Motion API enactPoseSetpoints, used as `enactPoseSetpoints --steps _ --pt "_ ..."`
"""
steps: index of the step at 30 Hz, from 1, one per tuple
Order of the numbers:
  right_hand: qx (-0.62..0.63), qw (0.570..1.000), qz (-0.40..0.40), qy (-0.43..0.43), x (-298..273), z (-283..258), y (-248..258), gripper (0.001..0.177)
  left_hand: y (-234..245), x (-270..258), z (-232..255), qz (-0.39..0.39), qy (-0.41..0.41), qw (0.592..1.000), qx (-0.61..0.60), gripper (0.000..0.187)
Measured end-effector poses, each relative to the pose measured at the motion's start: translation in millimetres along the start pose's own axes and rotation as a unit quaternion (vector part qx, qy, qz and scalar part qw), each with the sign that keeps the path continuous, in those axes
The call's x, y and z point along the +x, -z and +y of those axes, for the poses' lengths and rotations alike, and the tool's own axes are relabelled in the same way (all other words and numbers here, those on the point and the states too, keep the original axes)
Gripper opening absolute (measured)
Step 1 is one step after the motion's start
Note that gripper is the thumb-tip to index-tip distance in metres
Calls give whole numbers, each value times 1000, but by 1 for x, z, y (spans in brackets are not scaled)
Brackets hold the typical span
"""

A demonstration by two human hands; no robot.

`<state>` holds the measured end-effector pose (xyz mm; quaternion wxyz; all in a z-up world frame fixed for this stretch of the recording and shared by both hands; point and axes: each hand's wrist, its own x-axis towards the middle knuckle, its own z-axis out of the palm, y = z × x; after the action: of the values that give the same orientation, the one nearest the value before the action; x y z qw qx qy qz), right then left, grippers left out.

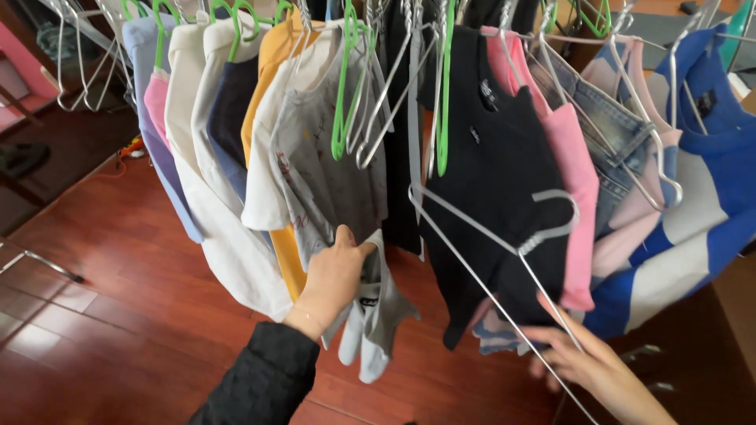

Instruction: Unboxing garments from small boxes, placing them into larger plastic bags, and hanging them on a clothing rack.

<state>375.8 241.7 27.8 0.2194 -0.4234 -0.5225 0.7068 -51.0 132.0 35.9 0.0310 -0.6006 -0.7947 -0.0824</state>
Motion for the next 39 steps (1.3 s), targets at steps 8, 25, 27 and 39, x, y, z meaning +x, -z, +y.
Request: enactPoseSetpoints --steps 8,25,27,39 --pt "-34 986 -154 -47 -75 77 103 74 -11 -19 26 -17 54 998 33 50" --pt "-48 952 -279 116 -93 30 8 50 88 -94 120 256 -260 929 58 38" --pt "-75 960 -259 73 -94 17 0 53 82 -94 108 242 -290 925 37 36" --pt "-511 834 -63 199 13 81 -20 31 142 -128 14 222 -211 949 -72 39"
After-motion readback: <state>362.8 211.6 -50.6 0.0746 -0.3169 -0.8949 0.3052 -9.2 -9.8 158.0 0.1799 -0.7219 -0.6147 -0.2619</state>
